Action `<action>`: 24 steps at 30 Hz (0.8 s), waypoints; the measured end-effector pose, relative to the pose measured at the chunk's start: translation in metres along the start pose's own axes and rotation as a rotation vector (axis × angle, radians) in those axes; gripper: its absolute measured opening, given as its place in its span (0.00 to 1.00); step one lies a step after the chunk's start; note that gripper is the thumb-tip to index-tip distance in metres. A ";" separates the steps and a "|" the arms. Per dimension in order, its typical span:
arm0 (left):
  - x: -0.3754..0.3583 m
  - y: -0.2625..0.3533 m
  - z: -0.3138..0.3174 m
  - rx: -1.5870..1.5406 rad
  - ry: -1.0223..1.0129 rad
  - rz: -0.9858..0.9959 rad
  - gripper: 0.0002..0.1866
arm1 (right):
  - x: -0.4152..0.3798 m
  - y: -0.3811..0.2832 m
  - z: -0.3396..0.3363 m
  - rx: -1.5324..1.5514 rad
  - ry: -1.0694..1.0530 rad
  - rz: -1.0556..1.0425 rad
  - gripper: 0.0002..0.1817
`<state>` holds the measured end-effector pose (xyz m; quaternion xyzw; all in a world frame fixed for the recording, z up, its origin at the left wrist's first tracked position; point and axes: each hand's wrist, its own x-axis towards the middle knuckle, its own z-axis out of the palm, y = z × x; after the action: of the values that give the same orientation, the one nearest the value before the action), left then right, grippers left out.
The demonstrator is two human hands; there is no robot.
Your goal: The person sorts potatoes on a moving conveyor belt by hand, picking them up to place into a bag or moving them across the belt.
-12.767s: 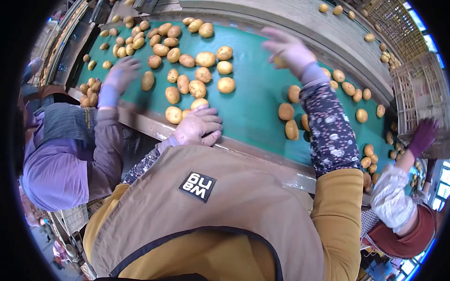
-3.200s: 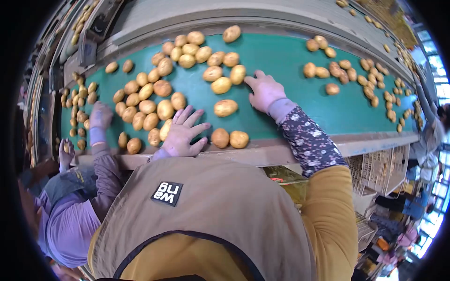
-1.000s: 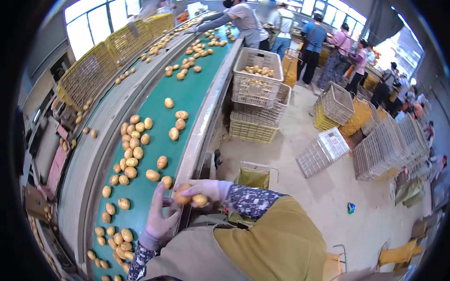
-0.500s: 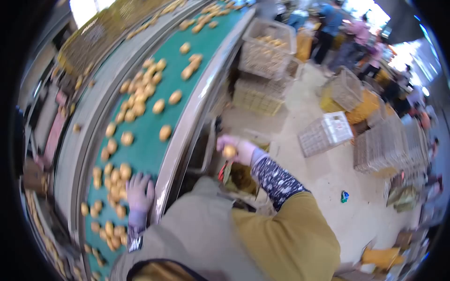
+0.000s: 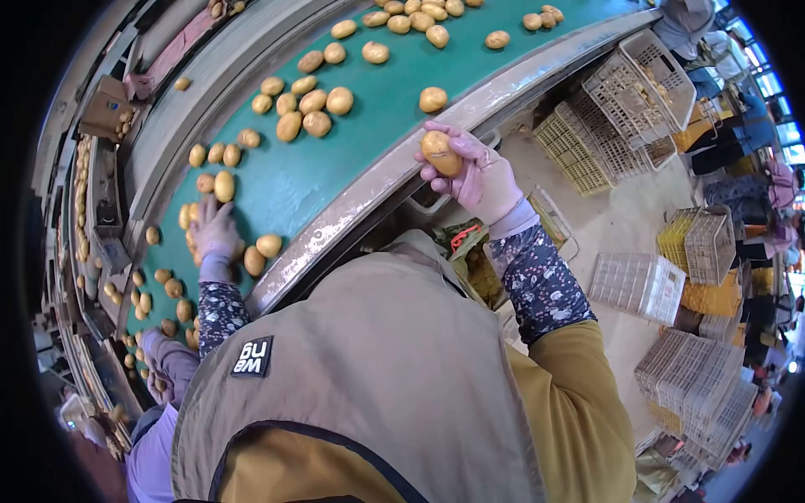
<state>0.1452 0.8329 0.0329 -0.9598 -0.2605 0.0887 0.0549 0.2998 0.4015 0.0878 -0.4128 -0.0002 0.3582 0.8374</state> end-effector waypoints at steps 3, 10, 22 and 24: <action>-0.006 -0.028 -0.004 0.187 -0.032 -0.262 0.24 | -0.004 0.006 0.002 0.043 0.003 -0.017 0.27; -0.018 0.121 -0.020 -0.508 0.376 0.595 0.17 | -0.013 0.038 -0.025 -0.198 -0.026 0.198 0.23; 0.022 0.133 -0.037 -0.361 -0.088 0.772 0.44 | -0.003 0.118 -0.025 -0.090 0.175 0.277 0.12; 0.028 0.137 -0.052 -0.272 -0.122 0.764 0.45 | -0.009 0.125 -0.032 -0.040 0.227 0.228 0.14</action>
<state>0.2467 0.7267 0.0590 -0.9790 0.1026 0.1241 -0.1250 0.2274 0.4240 -0.0173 -0.4645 0.1344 0.4018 0.7776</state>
